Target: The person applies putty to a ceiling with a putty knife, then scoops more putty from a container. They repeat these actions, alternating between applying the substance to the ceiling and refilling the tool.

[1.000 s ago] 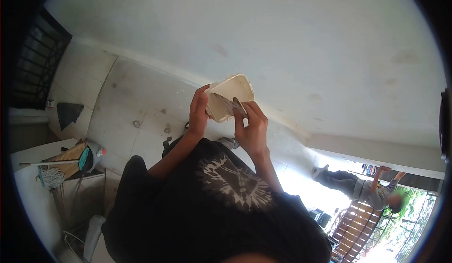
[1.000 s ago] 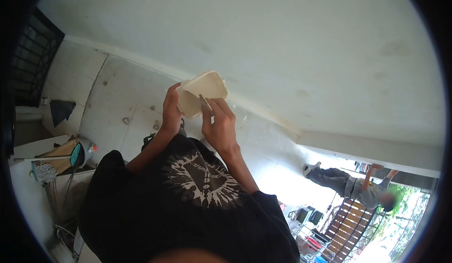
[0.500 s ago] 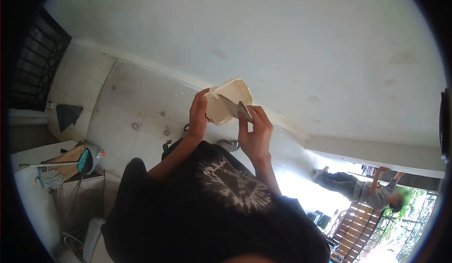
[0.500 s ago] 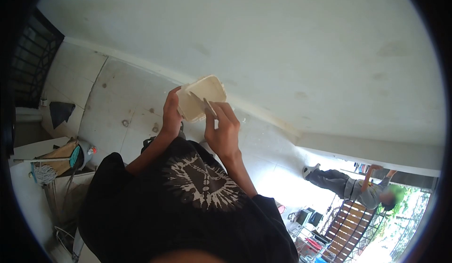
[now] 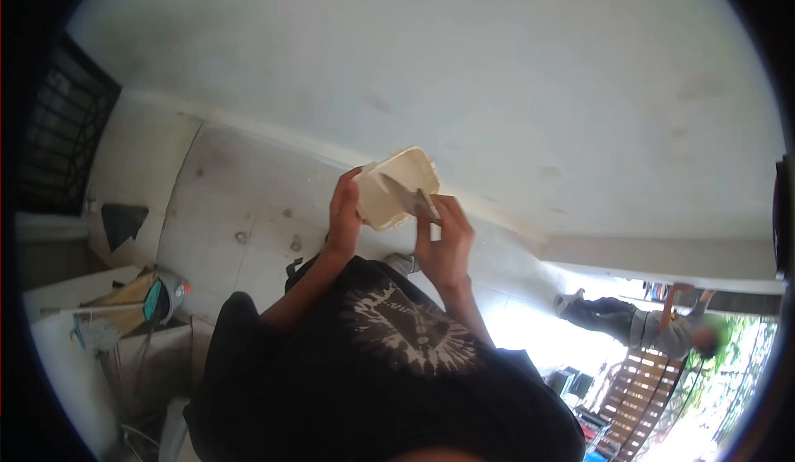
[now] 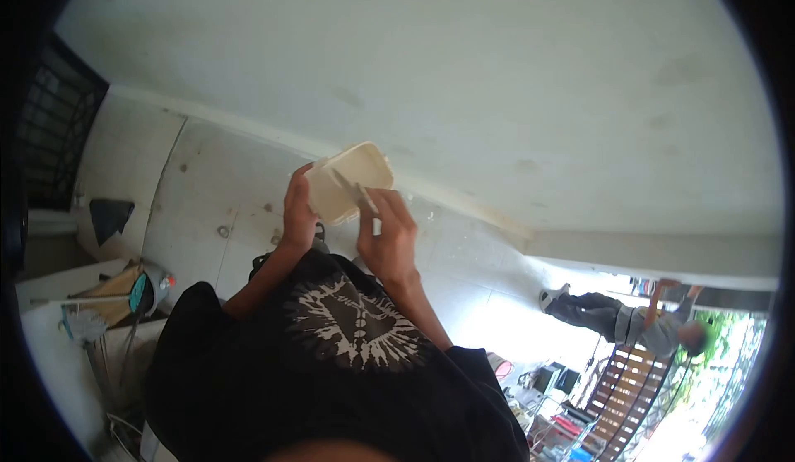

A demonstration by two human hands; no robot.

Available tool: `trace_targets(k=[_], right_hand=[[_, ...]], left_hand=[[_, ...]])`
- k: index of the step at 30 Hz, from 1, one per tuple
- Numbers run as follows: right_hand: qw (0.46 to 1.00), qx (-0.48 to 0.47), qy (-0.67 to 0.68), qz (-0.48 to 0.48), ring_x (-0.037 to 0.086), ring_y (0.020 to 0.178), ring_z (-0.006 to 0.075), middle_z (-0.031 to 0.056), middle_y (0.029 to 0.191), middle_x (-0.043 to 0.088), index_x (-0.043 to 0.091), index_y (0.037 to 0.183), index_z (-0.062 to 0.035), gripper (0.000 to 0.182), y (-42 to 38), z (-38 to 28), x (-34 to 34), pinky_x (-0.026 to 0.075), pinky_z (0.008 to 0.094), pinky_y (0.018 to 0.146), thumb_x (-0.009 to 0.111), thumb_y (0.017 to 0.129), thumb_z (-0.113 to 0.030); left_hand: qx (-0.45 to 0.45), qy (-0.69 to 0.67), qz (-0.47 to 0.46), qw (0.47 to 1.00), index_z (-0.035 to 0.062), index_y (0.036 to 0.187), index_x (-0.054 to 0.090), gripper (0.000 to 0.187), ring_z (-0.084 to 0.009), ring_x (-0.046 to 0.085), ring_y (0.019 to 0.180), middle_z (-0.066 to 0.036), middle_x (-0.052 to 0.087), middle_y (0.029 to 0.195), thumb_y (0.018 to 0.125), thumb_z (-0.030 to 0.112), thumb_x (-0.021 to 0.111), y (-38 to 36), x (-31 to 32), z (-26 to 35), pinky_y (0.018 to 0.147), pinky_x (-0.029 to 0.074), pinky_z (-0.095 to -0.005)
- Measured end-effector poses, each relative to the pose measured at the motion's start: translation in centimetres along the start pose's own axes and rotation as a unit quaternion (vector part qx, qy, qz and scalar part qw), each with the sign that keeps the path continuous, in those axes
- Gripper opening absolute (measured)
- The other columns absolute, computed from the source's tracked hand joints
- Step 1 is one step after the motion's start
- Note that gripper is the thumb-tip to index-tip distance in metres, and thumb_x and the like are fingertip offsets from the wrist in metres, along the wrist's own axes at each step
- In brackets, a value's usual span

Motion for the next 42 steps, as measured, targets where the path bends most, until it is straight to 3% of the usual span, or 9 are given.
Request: trace_targets(k=[6,8,12,17,19,21,32,37,42], right_hand=[[1.000,-0.023,0.013,0.015,0.064,0.085,0.0365,0.0183,0.096,0.064,0.064,0.105,0.0002,0.031,-0.4,-0.1,-0.2,0.054,0.0382,0.071,0.061,0.076,0.010],[0.997,0.036,0.043,-0.045,0.064,0.088,0.0359,0.0190,0.102,0.063,0.063,0.105,0.0014,0.026,-0.8,1.1,1.2,0.054,0.0394,0.072,0.059,0.080,0.008],[0.999,0.008,0.043,0.016,0.063,0.086,0.0367,0.0177,0.098,0.061,0.063,0.105,0.0010,0.023,-1.2,-0.1,-0.1,0.053,0.0402,0.072,0.060,0.082,0.004],[0.998,0.024,0.052,-0.021,0.064,0.086,0.0367,0.0178,0.098,0.061,0.062,0.106,0.0017,0.024,-1.4,1.2,0.6,0.054,0.0405,0.073,0.060,0.082,0.004],[0.997,0.005,0.070,0.014,0.064,0.086,0.0371,0.0181,0.098,0.061,0.062,0.107,0.0022,0.025,-1.2,0.4,-0.3,0.054,0.0410,0.074,0.059,0.082,0.003],[0.996,0.033,0.059,-0.051,0.064,0.087,0.0372,0.0182,0.100,0.061,0.062,0.109,0.0023,0.025,-1.3,1.5,1.1,0.054,0.0416,0.075,0.058,0.084,0.001],[0.995,0.041,0.087,-0.035,0.063,0.087,0.0360,0.0179,0.099,0.062,0.063,0.110,0.0008,0.025,-1.5,2.5,0.9,0.053,0.0414,0.075,0.058,0.086,-0.002],[0.998,0.036,0.034,0.029,0.064,0.085,0.0383,0.0213,0.099,0.063,0.063,0.108,0.0008,0.025,-0.3,2.8,-1.7,0.053,0.0412,0.072,0.058,0.084,0.002],[0.994,0.007,-0.056,0.095,0.066,0.078,0.0326,0.0162,0.090,0.064,0.066,0.099,0.0022,0.017,0.7,1.1,-4.3,0.053,0.0360,0.066,0.061,0.082,0.004]], left_hand=[[0.015,0.058,0.011,0.998,0.0033,0.131,0.045,0.050,-0.0188,0.053,0.110,-0.009,0.053,0.121,0.101,0.043,0.039,0.7,-0.8,-0.8,0.091,0.046,-0.0333],[0.006,0.008,-0.005,1.000,0.0026,0.131,0.044,0.051,-0.0201,0.054,0.110,-0.010,0.053,0.120,0.102,0.043,0.037,0.4,-0.4,-0.7,0.092,0.046,-0.0339],[-0.016,0.003,-0.009,1.000,0.0020,0.133,0.042,0.049,-0.0209,0.053,0.110,-0.011,0.051,0.122,0.103,0.041,0.034,0.3,0.4,-0.7,0.093,0.045,-0.0351],[-0.014,0.045,-0.027,0.999,0.0019,0.134,0.040,0.049,-0.0231,0.051,0.114,-0.012,0.050,0.122,0.103,0.040,0.032,0.8,-0.1,-1.6,0.094,0.045,-0.0375],[-0.047,-0.024,-0.016,0.999,0.0014,0.134,0.040,0.049,-0.0242,0.052,0.114,-0.013,0.050,0.123,0.103,0.038,0.032,0.7,0.4,-1.5,0.094,0.046,-0.0389],[-0.032,-0.024,-0.030,0.999,0.0021,0.135,0.040,0.048,-0.0249,0.052,0.114,-0.013,0.049,0.125,0.102,0.037,0.033,0.8,0.8,-1.3,0.093,0.047,-0.0394],[-0.029,-0.015,-0.057,0.998,0.0036,0.134,0.041,0.054,-0.0263,0.052,0.116,-0.013,0.050,0.127,0.099,0.044,0.038,1.4,0.9,-2.2,0.094,0.047,-0.0402],[-0.029,-0.025,-0.027,0.999,0.0035,0.132,0.043,0.049,-0.0230,0.052,0.116,-0.011,0.051,0.126,0.101,0.041,0.039,1.0,1.6,-1.4,0.096,0.044,-0.0385],[-0.005,-0.017,-0.038,0.999,0.0025,0.132,0.042,0.051,-0.0199,0.050,0.116,-0.010,0.051,0.123,0.101,0.043,0.039,0.7,2.1,-0.7,0.097,0.043,-0.0357]])
Point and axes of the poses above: each hand's wrist, its own y-axis towards the middle knuckle, its own x-axis out of the palm, z = x × y, the point moved 9 cm from there along y, towards the middle knuckle
